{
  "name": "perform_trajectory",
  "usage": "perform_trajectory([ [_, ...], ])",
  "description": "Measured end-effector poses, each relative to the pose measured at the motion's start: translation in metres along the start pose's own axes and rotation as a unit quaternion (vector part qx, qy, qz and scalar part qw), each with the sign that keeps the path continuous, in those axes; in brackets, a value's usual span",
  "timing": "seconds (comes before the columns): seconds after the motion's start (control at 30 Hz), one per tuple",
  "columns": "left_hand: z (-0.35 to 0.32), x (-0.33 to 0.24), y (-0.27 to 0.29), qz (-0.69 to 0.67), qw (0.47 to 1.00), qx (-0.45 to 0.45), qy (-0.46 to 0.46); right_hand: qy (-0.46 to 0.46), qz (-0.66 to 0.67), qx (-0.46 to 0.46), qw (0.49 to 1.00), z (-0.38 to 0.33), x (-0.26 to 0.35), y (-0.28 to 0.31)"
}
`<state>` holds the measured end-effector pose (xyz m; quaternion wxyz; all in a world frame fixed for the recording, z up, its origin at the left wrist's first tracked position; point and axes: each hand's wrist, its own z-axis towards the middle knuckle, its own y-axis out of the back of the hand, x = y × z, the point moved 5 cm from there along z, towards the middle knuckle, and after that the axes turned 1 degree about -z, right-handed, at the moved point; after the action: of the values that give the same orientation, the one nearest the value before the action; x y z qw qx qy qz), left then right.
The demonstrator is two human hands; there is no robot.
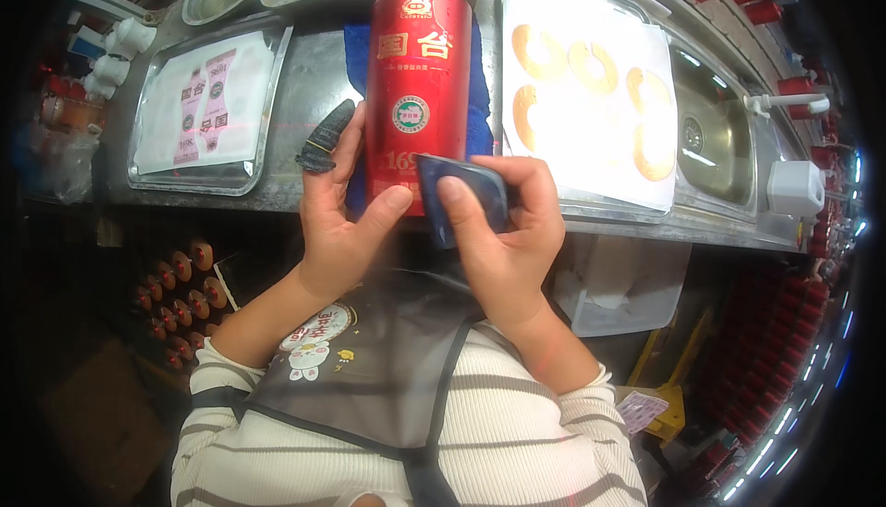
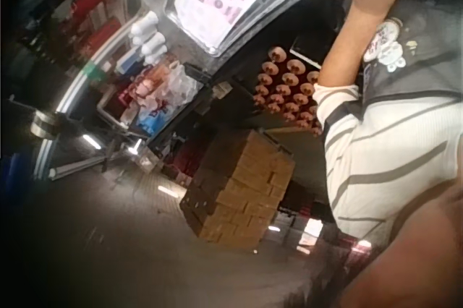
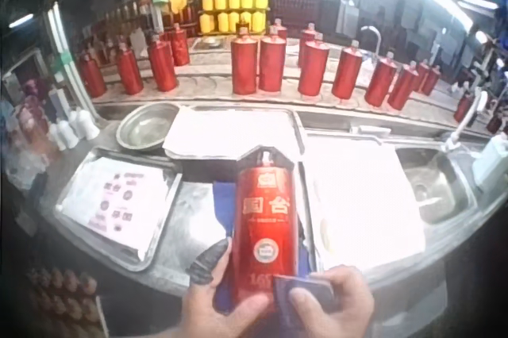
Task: The person applies gold circular labels to the necks of red cylindrical containers and smooths them with a cloth. The person then applies a larger red label to the body of the container and smooths it. The process is repeated for multiple containers.
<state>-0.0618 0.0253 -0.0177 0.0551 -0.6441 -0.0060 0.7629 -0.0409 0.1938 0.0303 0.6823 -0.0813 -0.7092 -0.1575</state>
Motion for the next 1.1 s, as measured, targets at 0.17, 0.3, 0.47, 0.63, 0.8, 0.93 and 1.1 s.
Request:
perform_trajectory([
  [0.17, 0.003, -0.007, 0.000, 0.000, 1.000, 0.000, 0.003, -0.025, -0.034, -0.022, 0.999, 0.013, -0.026, 0.036],
  [0.3, 0.000, -0.003, 0.000, -0.002, 1.000, -0.012, 0.013, 0.201, -0.102, 0.054, 0.973, 0.034, 0.034, -0.012],
  [0.47, 0.003, -0.009, 0.001, 0.078, 0.997, 0.019, 0.004, 0.158, -0.114, -0.029, 0.980, 0.095, 0.007, 0.003],
  [0.63, 0.003, -0.014, -0.001, 0.017, 0.999, 0.008, 0.029, 0.205, -0.049, 0.001, 0.978, 0.098, 0.032, -0.011],
  [0.8, 0.008, -0.016, 0.009, 0.120, 0.989, 0.083, -0.003, 0.173, -0.161, -0.051, 0.970, 0.133, 0.011, 0.004],
  [0.93, 0.014, -0.001, 0.013, 0.212, 0.970, 0.116, -0.011, 0.296, -0.159, 0.045, 0.941, 0.089, 0.047, -0.020],
  [1.1, 0.016, -0.008, 0.006, 0.261, 0.959, 0.089, -0.071, 0.295, -0.204, -0.054, 0.932, 0.113, 0.035, -0.006],
])
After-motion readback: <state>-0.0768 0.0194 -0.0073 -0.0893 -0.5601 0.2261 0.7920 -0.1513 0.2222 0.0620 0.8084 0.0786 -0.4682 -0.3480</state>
